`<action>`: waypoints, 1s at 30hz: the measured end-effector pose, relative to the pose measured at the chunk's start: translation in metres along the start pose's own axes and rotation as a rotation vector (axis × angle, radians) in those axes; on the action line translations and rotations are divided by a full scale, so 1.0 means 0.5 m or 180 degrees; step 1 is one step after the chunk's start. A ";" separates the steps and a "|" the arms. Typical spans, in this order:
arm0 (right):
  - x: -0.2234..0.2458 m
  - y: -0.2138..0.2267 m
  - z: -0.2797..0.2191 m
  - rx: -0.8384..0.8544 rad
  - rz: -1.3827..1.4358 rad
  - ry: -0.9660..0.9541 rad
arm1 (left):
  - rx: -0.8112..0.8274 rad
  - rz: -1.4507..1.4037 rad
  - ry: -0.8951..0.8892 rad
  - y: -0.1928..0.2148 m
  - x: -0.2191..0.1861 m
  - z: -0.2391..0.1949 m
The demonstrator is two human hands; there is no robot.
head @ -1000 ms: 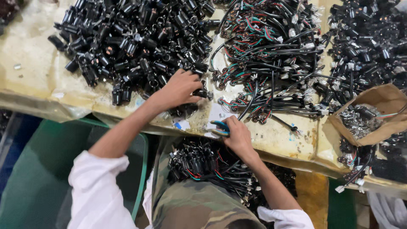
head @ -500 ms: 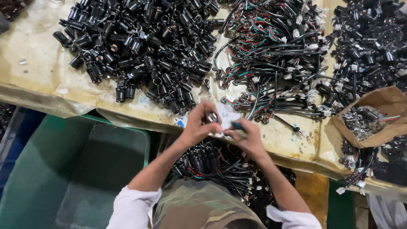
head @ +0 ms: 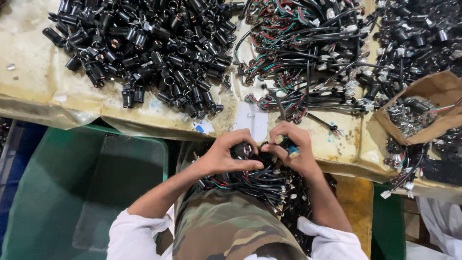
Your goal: The person repeatedly picks up black cylindrical components and wire harnesses from a table, uses pliers to strip or adjust wires, and assembles the components together. The person places the assembled units into a green bin below the table.
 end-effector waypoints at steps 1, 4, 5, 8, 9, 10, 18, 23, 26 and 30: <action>0.000 0.002 0.004 -0.0081 0.0033 -0.0042 | 0.0048 -0.0089 -0.0200 -0.004 -0.009 0.000; 0.025 0.030 0.004 -0.0229 0.0350 -0.0060 | 0.0273 -0.0727 0.0893 -0.020 0.014 -0.010; 0.041 0.042 -0.003 -0.0214 0.0590 -0.0002 | 0.0318 -0.0599 0.0977 -0.025 0.015 -0.018; 0.077 0.037 -0.008 0.0359 0.0515 0.0142 | 0.0639 -0.0230 0.0896 -0.046 0.020 -0.032; 0.081 0.023 -0.004 0.0647 0.0353 0.0194 | 0.0846 -0.0106 0.0644 -0.055 0.017 -0.033; 0.079 0.007 0.001 0.1003 0.0357 0.0085 | 0.1050 0.0019 0.0389 -0.062 0.013 -0.036; 0.038 -0.072 0.001 0.0218 0.0029 -0.0706 | 0.0245 0.0516 0.0476 -0.004 0.004 -0.029; 0.065 -0.033 -0.076 -0.0264 0.4175 -0.1150 | -0.0094 0.0792 -0.0208 -0.057 -0.033 -0.090; 0.079 -0.061 -0.126 0.0234 0.4671 -0.2051 | 0.0031 0.0690 -0.0410 -0.099 -0.037 -0.132; 0.070 -0.064 -0.133 -0.0106 0.3629 -0.1801 | -0.0140 0.0421 -0.0296 -0.106 -0.033 -0.133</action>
Point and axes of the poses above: each hand's wrist, its own z-axis towards the middle knuckle, its own y-axis out of the back of the hand, x = y × z, the point moved 5 cm from there along z, towards the middle knuckle, and after that the axes turned 12 degrees about -x, right-handed, at the moved point
